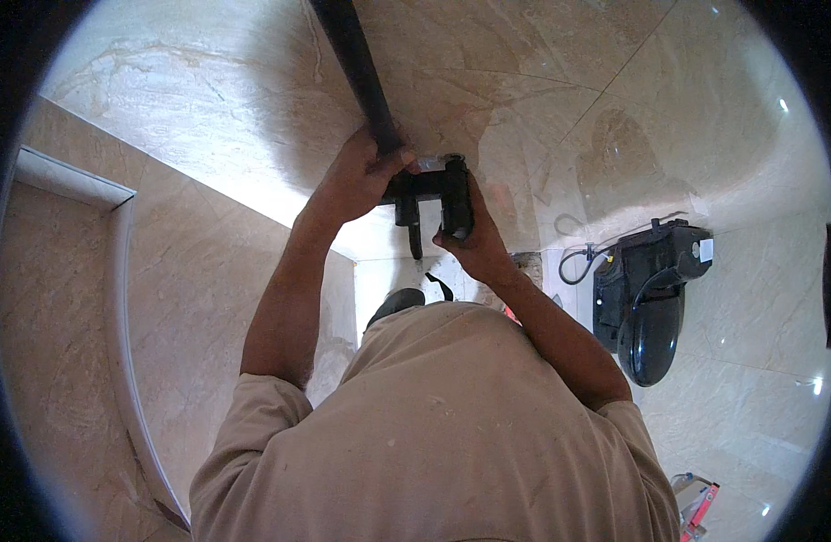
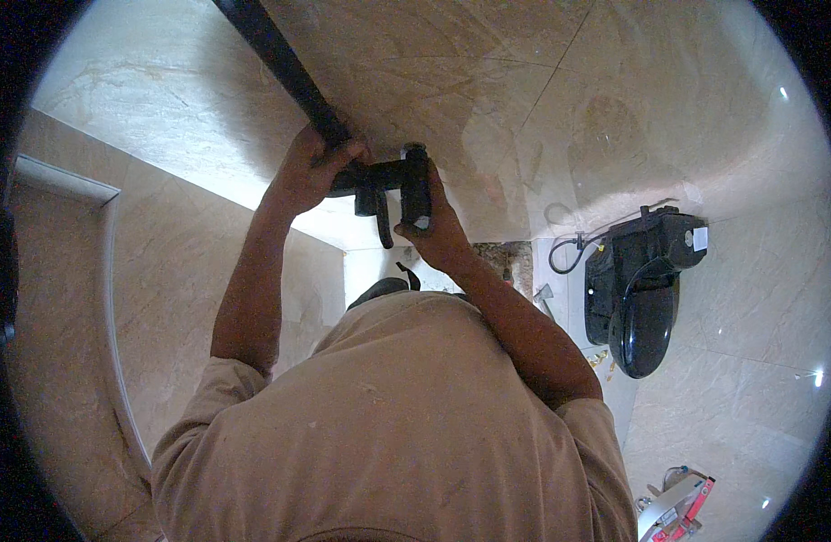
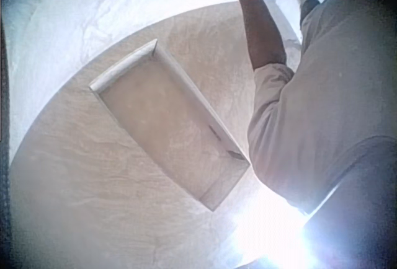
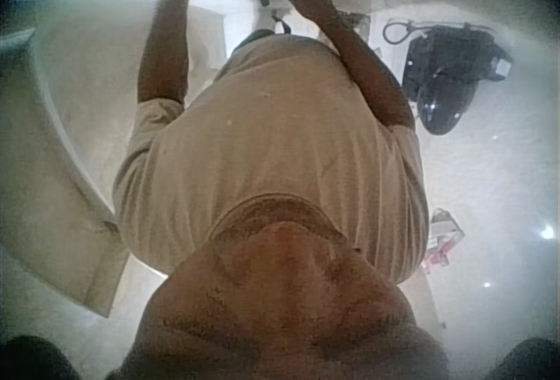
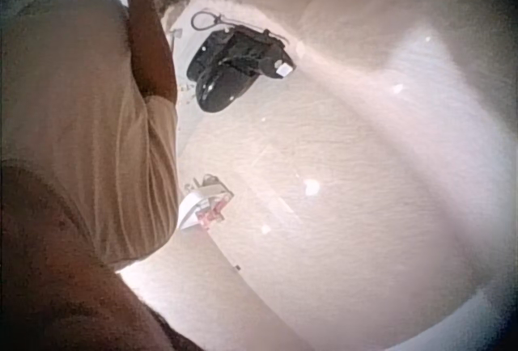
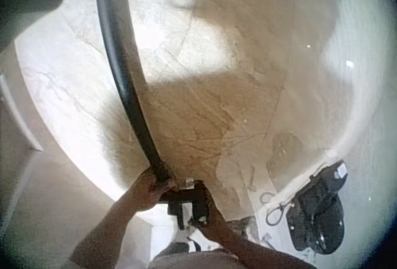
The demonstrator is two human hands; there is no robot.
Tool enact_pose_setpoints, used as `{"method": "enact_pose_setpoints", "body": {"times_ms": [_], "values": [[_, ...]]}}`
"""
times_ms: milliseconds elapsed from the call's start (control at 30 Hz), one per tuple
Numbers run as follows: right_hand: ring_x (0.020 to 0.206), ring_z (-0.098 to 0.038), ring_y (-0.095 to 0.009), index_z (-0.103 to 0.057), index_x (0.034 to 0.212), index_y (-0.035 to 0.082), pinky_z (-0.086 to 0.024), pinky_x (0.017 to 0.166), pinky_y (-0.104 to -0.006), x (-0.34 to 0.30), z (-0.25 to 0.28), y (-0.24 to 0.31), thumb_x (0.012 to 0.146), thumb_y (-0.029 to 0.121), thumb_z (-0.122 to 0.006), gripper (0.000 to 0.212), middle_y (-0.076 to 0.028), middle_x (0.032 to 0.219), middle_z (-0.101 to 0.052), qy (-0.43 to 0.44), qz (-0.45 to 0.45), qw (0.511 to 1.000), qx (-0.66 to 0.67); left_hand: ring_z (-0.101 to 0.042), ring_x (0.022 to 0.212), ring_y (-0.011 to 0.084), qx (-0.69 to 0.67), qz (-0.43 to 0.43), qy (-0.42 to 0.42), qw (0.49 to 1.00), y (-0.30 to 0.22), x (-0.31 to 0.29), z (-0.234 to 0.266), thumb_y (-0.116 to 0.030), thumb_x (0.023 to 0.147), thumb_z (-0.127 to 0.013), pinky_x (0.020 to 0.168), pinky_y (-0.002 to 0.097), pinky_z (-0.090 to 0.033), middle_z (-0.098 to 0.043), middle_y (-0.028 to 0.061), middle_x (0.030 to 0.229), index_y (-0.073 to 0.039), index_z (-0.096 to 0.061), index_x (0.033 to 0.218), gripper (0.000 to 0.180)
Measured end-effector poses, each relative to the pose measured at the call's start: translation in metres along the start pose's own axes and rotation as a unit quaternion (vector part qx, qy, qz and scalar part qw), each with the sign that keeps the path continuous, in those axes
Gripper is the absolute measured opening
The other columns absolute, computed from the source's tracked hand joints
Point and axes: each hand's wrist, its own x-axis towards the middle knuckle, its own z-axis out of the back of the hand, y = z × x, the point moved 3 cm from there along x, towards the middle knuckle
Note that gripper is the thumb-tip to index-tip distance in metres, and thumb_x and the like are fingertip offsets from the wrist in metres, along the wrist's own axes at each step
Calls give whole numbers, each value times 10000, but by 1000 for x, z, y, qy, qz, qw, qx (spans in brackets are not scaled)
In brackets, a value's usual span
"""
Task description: The person installs a black shower faucet assembly onto a wall, connecting components by hand and positioning the main faucet body against the tiled surface.
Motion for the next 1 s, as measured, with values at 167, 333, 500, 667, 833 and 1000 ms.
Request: {"method": "enact_pose_setpoints", "body": {"times_ms": [167,333,500,667,833,1000], "values": [[1301,-561,-342,-60,1636,116,-465,1064,-406,-2,-3,0,777,-31,-793,1139,-227,1463,-517,30,-69,997,14,-669,883,216,-24,29,-8,999,5,-2,-2,-223,1001,-639,848,376,-530,-704,90,886,-9,-656,943,222],[1223,-610,-401,-37,1632,131,-509,1007,-447,-1,-5,3,777,-33,-793,1153,-276,1375,-565,-2,-20,999,-34,-664,901,227,22,46,-5,999,11,-1,-1,-238,1000,-645,864,378,-523,-699,106,925,-11,-660,956,231],[1117,-672,-427,-61,1629,137,-545,948,-471,-1,-2,2,762,-8,-821,1162,-294,1255,-636,-18,-18,998,-54,-692,889,272,12,-11,2,1000,8,2,0,-183,984,-654,820,421,-531,-704,167,923,15,-630,1020,202],[1116,-680,-387,-59,1633,121,-541,977,-445,-5,2,0,737,42,-864,1207,-256,1190,-668,11,-77,997,10,-652,874,282,86,-46,-32,995,6,-2,0,-163,964,-655,828,416,-505,-672,157,919,8,-652,942,173],[1307,-554,-399,90,1626,81,-440,1111,-468,-24,21,0,728,77,-876,1319,-291,1350,-573,49,-55,997,18,-655,904,236,34,-24,53,998,6,0,-11,-114,995,-623,852,379,-518,-648,117,915,-4,-612,962,116],[1290,-527,-328,35,1639,133,-434,1086,-488,-88,50,-26,784,142,-847,1228,-197,1336,-573,-80,-92,992,27,-653,939,218,-54,-1,144,988,-12,4,-43,-67,1011,-602,902,378,-525,-631,108,956,-37,-505,1072,119]]}}
